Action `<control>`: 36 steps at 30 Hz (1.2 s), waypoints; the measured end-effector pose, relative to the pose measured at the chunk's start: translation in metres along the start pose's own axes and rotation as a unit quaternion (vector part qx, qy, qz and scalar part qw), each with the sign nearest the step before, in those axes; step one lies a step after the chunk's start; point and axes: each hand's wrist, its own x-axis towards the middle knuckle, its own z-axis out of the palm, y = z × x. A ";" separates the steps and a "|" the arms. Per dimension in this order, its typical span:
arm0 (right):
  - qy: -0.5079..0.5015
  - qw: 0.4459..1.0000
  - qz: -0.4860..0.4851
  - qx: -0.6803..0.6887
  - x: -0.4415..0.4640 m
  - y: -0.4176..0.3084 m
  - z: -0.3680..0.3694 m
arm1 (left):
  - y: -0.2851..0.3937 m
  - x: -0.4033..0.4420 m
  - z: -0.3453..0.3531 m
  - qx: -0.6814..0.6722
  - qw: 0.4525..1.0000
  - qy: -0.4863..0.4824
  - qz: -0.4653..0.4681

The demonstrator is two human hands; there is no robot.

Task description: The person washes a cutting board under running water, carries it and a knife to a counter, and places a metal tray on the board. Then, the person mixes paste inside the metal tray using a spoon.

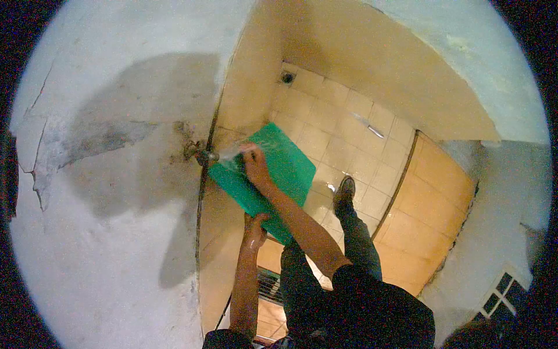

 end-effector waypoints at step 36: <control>0.141 0.962 0.228 0.054 -0.130 -0.284 -0.145 | -0.032 0.278 0.089 0.422 0.897 0.026 0.126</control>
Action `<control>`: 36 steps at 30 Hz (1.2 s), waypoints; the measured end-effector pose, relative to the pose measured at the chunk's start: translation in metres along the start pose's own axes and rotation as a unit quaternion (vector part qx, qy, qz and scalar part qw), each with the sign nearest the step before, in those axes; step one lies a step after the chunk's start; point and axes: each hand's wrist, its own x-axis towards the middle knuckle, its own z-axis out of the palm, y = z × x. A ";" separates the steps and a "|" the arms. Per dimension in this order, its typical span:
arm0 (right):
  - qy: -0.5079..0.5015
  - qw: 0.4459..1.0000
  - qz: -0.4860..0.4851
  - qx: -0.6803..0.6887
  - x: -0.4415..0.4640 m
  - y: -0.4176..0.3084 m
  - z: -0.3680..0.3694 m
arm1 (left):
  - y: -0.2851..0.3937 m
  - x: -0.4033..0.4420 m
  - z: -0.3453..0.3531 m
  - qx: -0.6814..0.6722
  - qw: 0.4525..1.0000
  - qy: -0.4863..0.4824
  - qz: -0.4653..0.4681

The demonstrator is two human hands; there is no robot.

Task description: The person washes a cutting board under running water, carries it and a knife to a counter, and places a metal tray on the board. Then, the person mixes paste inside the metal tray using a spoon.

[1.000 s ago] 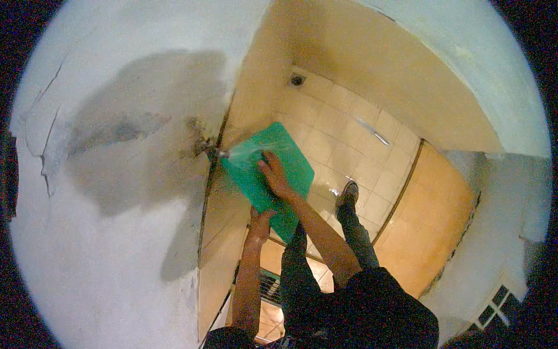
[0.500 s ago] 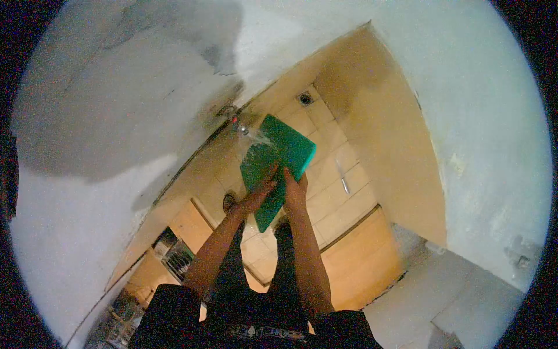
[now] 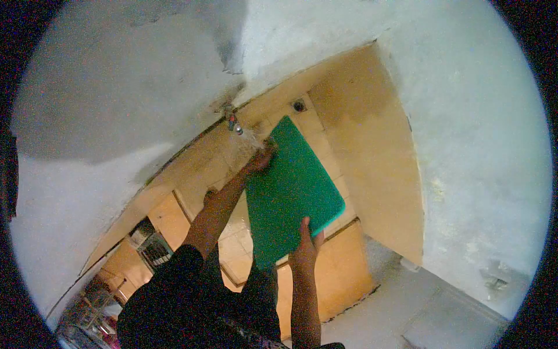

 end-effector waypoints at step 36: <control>-0.049 0.970 -0.112 -0.211 0.075 0.019 -0.230 | 0.180 -0.205 -0.088 0.071 0.722 0.659 0.198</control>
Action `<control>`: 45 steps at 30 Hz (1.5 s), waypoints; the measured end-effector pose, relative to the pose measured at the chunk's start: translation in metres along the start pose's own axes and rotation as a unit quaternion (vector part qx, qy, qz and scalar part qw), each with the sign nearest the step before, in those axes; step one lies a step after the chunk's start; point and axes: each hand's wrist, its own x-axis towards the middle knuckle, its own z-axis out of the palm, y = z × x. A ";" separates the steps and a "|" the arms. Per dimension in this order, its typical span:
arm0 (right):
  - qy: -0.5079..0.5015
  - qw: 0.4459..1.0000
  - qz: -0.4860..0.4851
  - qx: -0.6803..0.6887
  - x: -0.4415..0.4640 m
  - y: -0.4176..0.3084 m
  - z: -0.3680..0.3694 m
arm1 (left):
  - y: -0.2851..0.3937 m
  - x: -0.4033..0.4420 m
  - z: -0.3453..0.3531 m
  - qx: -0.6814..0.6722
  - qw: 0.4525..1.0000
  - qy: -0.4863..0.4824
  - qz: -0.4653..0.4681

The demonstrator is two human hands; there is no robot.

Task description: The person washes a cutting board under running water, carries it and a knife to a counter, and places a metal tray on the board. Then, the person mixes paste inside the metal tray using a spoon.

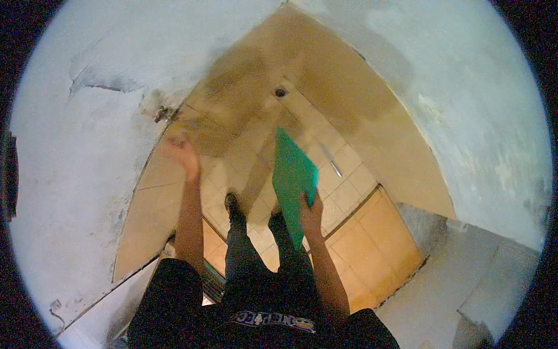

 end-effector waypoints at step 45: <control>-0.038 0.882 0.011 -0.470 0.436 0.650 -0.103 | -0.098 -0.411 0.138 -0.094 0.499 -0.430 -0.746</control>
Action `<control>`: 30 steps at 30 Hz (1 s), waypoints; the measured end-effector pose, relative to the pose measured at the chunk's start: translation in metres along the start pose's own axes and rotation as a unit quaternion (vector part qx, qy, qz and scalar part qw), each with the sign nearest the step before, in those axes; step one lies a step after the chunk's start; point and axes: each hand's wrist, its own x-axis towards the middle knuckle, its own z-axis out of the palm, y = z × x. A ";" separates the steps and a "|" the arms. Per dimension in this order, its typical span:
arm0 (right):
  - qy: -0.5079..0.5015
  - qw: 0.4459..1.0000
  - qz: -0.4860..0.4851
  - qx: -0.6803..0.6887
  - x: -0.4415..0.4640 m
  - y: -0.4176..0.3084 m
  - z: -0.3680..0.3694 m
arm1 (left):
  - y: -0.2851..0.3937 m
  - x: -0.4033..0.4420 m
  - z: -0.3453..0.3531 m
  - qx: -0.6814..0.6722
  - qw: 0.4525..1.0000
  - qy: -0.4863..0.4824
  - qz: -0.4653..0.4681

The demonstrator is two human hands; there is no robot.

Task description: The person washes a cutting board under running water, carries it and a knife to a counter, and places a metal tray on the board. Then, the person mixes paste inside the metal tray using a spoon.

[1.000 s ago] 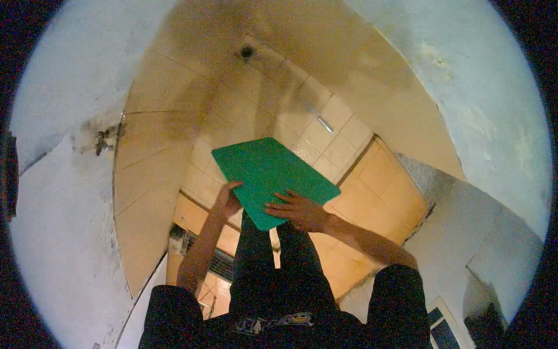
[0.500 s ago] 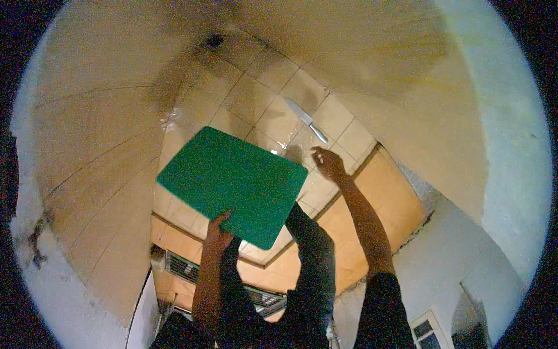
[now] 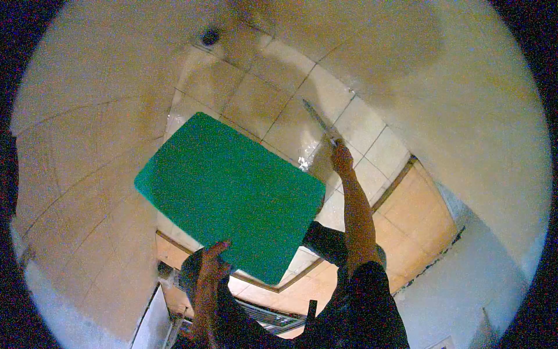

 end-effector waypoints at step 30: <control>-0.253 0.637 -0.159 0.710 -0.616 -0.367 -0.553 | -0.022 -0.423 -0.143 0.191 0.807 -0.328 0.453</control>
